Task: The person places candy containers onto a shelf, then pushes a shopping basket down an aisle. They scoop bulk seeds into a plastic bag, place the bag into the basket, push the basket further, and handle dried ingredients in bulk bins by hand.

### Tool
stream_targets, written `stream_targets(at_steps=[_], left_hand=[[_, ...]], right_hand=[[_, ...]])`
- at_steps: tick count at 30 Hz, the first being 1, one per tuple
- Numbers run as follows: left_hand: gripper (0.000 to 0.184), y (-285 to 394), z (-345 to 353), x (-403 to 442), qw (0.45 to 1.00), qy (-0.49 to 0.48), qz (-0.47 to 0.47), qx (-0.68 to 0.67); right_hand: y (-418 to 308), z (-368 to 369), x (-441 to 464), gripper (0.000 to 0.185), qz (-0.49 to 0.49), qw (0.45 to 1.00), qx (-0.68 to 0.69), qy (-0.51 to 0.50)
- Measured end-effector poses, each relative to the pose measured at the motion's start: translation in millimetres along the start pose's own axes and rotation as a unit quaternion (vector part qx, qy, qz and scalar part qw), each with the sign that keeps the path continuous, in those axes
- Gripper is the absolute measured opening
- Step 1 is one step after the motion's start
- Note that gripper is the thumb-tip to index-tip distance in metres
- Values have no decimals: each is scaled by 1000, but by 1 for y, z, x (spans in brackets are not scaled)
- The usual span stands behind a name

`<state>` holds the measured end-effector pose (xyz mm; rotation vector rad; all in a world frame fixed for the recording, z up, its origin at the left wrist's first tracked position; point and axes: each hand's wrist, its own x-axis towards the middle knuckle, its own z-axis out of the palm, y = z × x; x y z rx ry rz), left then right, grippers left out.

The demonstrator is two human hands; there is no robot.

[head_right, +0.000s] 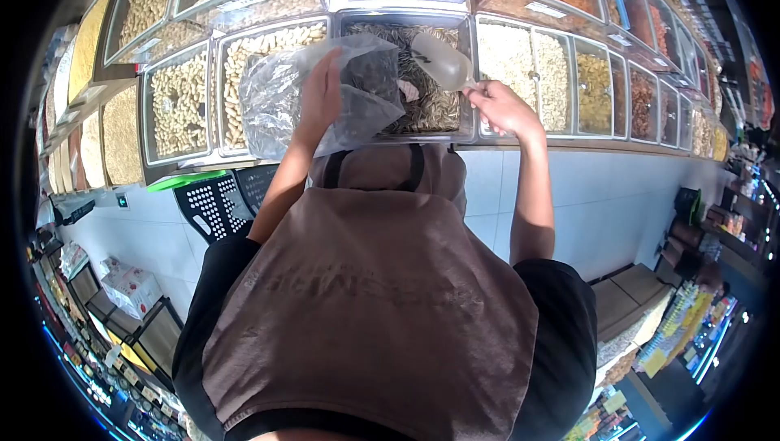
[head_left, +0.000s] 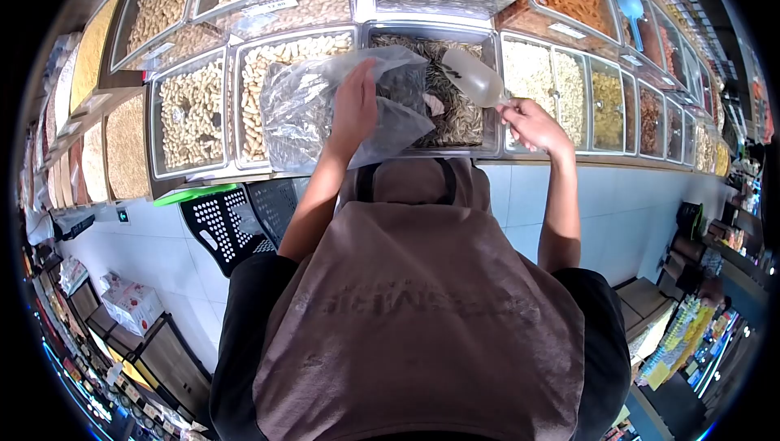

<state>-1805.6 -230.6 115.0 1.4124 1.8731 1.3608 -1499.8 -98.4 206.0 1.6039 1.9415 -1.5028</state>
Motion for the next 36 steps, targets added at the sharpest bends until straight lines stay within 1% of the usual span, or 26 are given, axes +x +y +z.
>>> stream_targets(at_steps=[3,5,6,7,8,9,11,13,14,15,17,18,20,21,22,23,25,26,28,29,31,32,33,34,35,36], left_hand=[[35,-2,-3,5,999,-25,-26,-18],[37,2,-9,5,996,-45,67,29],[37,6,-18,3,997,-43,59,32],[36,10,-31,0,998,-18,49,36],[34,12,-46,-5,998,8,38,42],[34,12,-61,-12,998,12,27,48],[24,8,-92,-33,984,166,-61,13],[21,-8,-116,-67,955,262,-101,-92],[23,-14,-122,-84,941,306,-115,-90],[23,-26,-126,-106,937,325,-101,-77],[22,-36,-120,-143,935,310,-169,-39],[21,-42,-111,-158,937,288,-192,-52],[15,-72,-84,-189,930,223,-249,-153],[12,-82,-68,-202,922,201,-273,-185],[10,-106,-50,-219,924,174,-293,-172],[11,-125,-37,-237,931,134,-301,-156],[17,-119,-22,-247,934,60,-352,-19],[17,-117,-18,-254,933,59,-356,-20],[21,-118,-11,-264,940,-2,-335,-57],[20,-118,-7,-270,941,-7,-336,-47],[19,-120,-2,-277,938,-28,-344,-41],[20,-135,7,-281,942,0,-333,-45],[20,-128,7,-273,942,-1,-334,-45],[21,-111,6,-256,943,-7,-332,-8],[23,-102,9,-242,944,-12,-328,29],[23,-108,19,-233,945,-14,-324,29]], right_hand=[[21,23,31,44,1,1000,-6,28],[21,37,42,44,19,999,-12,29],[26,46,53,44,10,999,-17,50],[30,57,64,43,-2,997,-22,69],[33,65,74,41,9,994,-59,88],[39,72,78,41,7,995,-63,76],[45,82,83,40,-38,978,-136,151],[34,89,77,40,-18,979,-144,144],[43,94,84,42,-42,975,-151,155],[53,97,92,43,-64,971,-158,166],[58,103,97,50,-87,962,-192,176],[57,107,97,51,-89,961,-191,179],[54,110,94,52,-91,961,-194,176],[52,113,91,52,-109,951,-210,198],[51,115,89,53,-126,941,-224,221],[52,117,85,53,-124,942,-224,217],[56,120,77,53,-161,926,-233,248],[58,122,73,52,-162,925,-236,251],[67,126,67,51,-182,921,-228,259],[72,128,63,50,-203,916,-219,267],[76,133,55,48,-207,916,-206,275],[77,135,52,46,-216,914,-199,281],[81,137,47,44,-224,911,-192,287],[85,138,41,44,-223,912,-193,287],[85,138,36,42,-246,904,-180,301],[85,139,31,40,-268,894,-166,317]])
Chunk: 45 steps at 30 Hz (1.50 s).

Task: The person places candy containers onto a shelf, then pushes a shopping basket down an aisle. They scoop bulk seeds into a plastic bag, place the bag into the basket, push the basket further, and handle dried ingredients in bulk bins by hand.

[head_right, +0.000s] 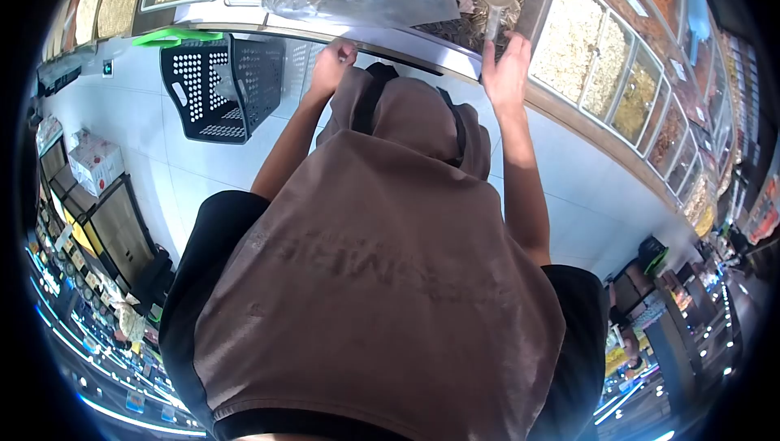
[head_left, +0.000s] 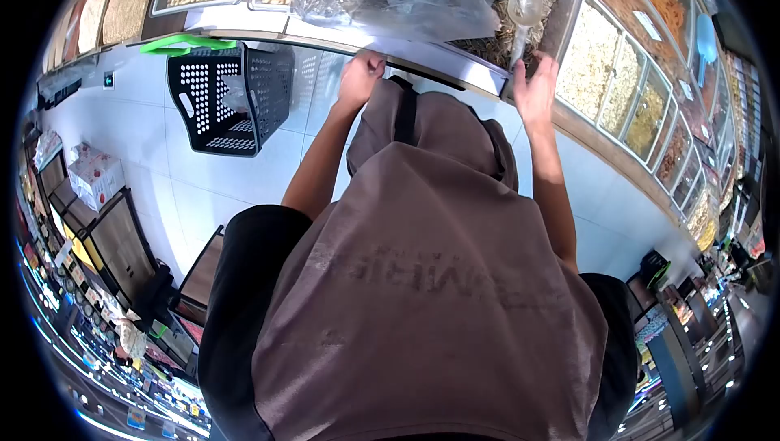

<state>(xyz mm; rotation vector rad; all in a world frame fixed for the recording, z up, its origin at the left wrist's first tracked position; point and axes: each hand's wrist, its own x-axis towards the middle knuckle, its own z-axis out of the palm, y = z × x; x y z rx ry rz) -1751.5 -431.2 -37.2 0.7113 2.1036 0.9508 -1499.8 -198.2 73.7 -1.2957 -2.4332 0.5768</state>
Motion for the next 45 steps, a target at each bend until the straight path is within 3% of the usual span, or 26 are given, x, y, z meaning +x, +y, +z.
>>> stream_targets(at_steps=[3,6,9,13,15,17,18,20,21,23,26,29,33,37,39,45], left_hand=[[30,-10,42,45,993,58,83,65],[41,-3,78,63,991,105,-75,34],[41,-9,105,77,976,166,-119,77],[39,5,113,76,978,147,-134,66],[35,4,117,83,977,142,-128,98],[28,6,118,87,966,156,-163,127],[28,1,118,88,966,156,-161,128],[28,-12,121,92,955,147,-65,249],[28,-10,118,87,955,147,-64,249],[27,-6,107,71,970,164,69,164],[24,-17,112,72,949,177,120,231],[21,-33,125,80,937,209,93,266],[27,-18,120,78,973,153,-1,176],[30,-29,124,80,961,197,36,192],[21,-31,122,82,960,176,30,216],[21,-7,87,68,981,88,51,165]], right_hand=[[-2,-18,-22,37,-39,998,13,48],[0,-39,-62,36,13,999,2,51],[22,-44,-112,35,81,995,-16,51],[61,-41,-193,32,185,982,-20,24],[79,-34,-231,31,188,982,-21,25],[87,-32,-255,30,316,948,-19,-41],[86,-33,-261,30,317,947,-19,-40],[85,-33,-264,30,351,936,-15,-36],[84,-32,-262,30,352,935,-15,-35],[82,-28,-255,30,346,937,9,-39],[85,-17,-243,30,301,953,11,-36],[83,-11,-229,31,264,963,24,-43],[79,-8,-212,32,288,952,30,-102],[78,-3,-203,31,286,948,44,-129],[76,0,-196,30,286,946,49,-140],[67,13,-173,25,212,968,72,-117]])
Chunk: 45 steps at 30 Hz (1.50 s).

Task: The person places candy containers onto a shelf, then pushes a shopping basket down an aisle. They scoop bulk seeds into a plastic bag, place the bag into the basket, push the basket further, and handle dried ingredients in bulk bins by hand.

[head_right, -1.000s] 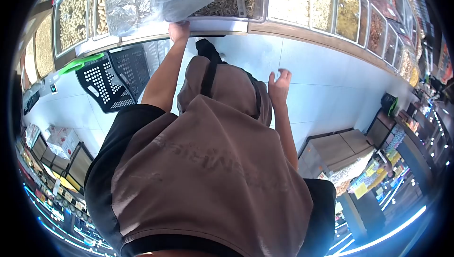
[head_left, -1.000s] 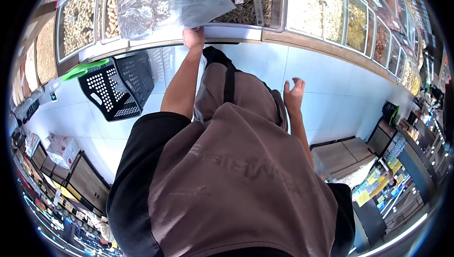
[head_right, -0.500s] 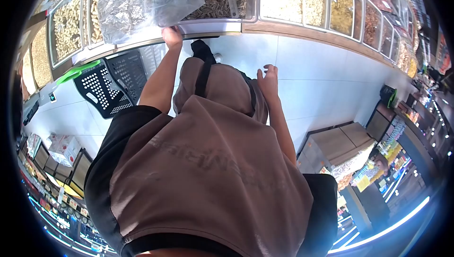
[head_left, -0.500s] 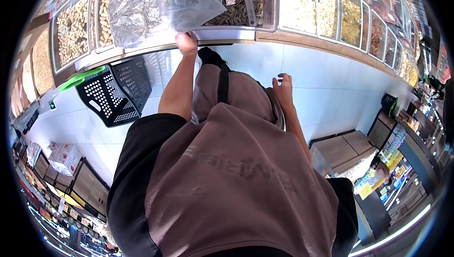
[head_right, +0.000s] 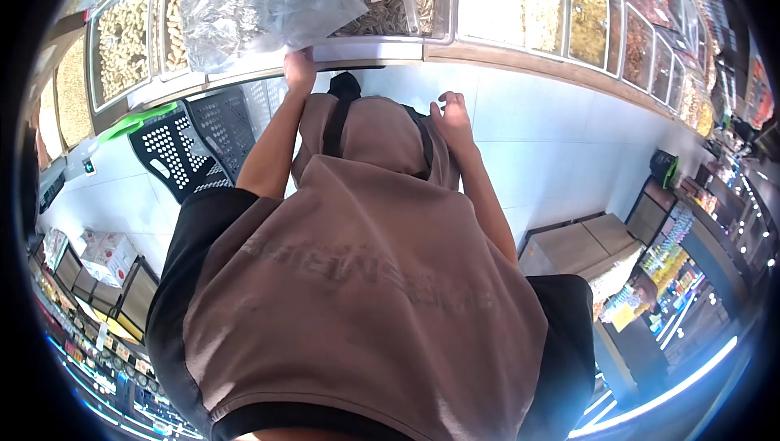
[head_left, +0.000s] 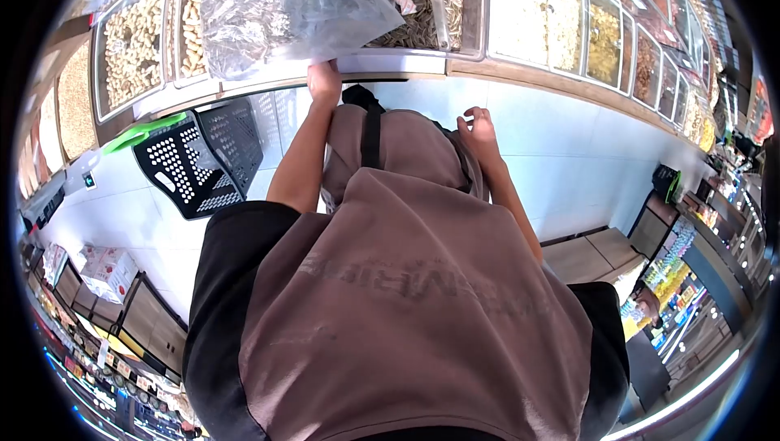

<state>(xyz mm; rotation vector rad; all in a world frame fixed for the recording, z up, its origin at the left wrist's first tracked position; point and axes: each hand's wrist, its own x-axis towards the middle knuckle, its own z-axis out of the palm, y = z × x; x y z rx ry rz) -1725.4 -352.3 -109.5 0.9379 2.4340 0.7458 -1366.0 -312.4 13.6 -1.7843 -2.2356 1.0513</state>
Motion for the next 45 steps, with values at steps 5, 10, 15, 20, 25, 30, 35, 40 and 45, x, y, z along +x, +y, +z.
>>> stream_targets(at_steps=[5,10,15,20,25,30,35,40,45], left_hand=[[14,34,-81,-33,953,-205,99,-200],[16,110,-154,-52,882,-303,61,-355],[19,138,-155,-34,856,-317,63,-404],[21,155,-159,-20,828,-337,39,-446],[20,154,-149,-14,744,-408,-14,-528],[25,178,-159,-15,762,-385,-48,-519],[49,229,-174,0,989,62,109,-83],[63,245,-169,32,975,187,120,18],[63,235,-173,30,985,152,82,-19]], right_hand=[[-105,-28,27,18,-11,993,82,-79],[-202,-44,34,23,-130,965,150,-174],[-223,-51,49,21,-206,943,177,-192],[-227,-65,57,20,-265,942,168,-123],[-224,-70,58,16,-254,938,215,-98],[-207,-76,75,12,-229,941,217,-120],[-191,-64,149,16,-170,960,219,-29],[-207,-37,215,14,-173,955,220,-102],[-246,14,253,16,-344,845,341,-226]])
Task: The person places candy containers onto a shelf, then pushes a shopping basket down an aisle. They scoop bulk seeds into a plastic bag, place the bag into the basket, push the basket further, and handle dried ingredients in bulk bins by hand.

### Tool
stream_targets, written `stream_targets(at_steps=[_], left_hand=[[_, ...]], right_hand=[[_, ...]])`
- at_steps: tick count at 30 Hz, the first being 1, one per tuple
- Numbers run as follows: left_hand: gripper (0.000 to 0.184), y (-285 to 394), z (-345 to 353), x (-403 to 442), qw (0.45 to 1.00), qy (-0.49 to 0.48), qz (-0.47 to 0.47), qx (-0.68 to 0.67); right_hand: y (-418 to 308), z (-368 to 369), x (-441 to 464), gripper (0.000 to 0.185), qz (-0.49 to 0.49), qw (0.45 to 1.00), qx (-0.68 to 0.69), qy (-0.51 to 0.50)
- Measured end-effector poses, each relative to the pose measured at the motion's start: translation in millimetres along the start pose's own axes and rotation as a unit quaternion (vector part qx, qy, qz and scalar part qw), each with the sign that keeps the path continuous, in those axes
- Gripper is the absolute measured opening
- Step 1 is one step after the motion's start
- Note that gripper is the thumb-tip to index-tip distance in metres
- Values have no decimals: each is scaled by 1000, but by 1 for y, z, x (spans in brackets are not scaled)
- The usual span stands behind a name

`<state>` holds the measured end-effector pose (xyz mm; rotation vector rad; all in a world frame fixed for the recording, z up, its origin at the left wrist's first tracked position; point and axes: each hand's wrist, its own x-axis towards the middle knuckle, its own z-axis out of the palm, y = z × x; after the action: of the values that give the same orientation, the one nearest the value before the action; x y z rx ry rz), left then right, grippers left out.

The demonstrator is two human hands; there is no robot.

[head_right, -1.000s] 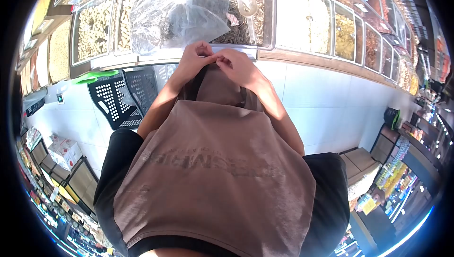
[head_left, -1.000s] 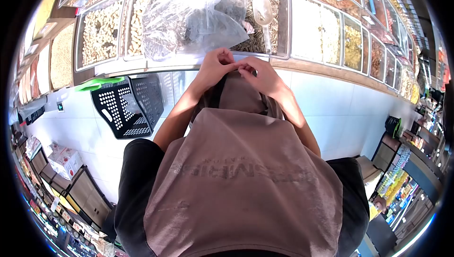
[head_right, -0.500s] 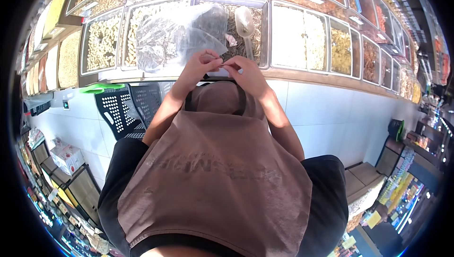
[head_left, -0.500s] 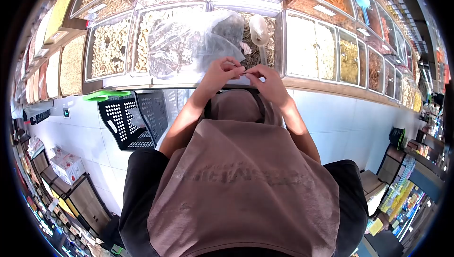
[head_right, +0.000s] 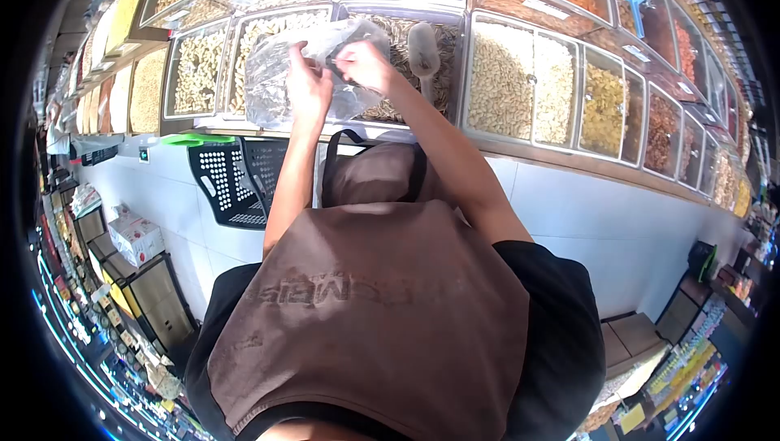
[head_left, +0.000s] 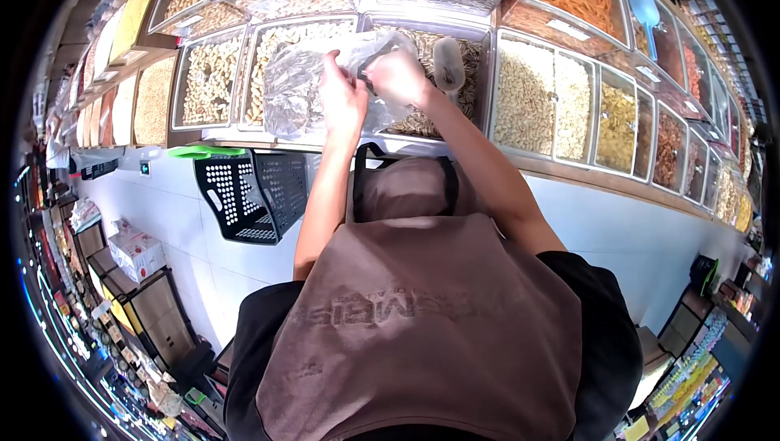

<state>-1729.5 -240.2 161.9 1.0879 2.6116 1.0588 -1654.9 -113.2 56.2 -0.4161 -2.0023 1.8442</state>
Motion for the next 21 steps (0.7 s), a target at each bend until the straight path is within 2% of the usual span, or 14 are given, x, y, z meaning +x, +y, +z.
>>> stream_targets(at_steps=[1,2,3,4,5,6,8,10,11,13,14,16,19,21], left_hand=[[60,0,-4,0,997,-34,-59,-29],[45,-7,0,-3,998,50,-10,-40],[45,-7,-4,-3,998,55,-13,-34],[38,-6,-9,-3,997,51,-42,-43],[31,-5,-12,-5,995,48,-71,-53],[16,4,-18,-8,994,78,-61,-55],[11,8,-27,-14,990,87,-87,-66],[10,5,-34,-16,987,98,-94,-85],[10,-7,-35,-15,985,97,-98,-104],[11,-8,-46,-15,983,87,-101,-129],[11,-8,-49,-18,982,89,-105,-128],[11,-9,-55,-14,964,107,-110,-218],[10,-14,-68,-4,940,136,-82,-303],[10,-19,-88,8,939,130,-68,-311]], right_hand=[[-43,3,0,21,115,993,-13,-3],[-51,-1,2,22,109,992,-69,3],[-54,-7,3,24,102,987,-126,9],[-59,-22,-3,26,110,986,-124,19],[-63,-41,-12,38,138,972,-187,26],[-50,-55,-20,41,171,961,-211,59],[-27,-58,-32,45,206,948,-228,87],[-27,-52,-43,59,242,937,-252,30],[-28,-47,-43,60,262,939,-222,5],[5,-27,-38,48,201,958,-195,62],[15,-23,-39,48,202,958,-195,58],[3,-20,-28,35,183,961,-188,89],[-26,-22,-8,28,138,979,-127,85],[-58,-26,8,28,137,982,-111,69]])
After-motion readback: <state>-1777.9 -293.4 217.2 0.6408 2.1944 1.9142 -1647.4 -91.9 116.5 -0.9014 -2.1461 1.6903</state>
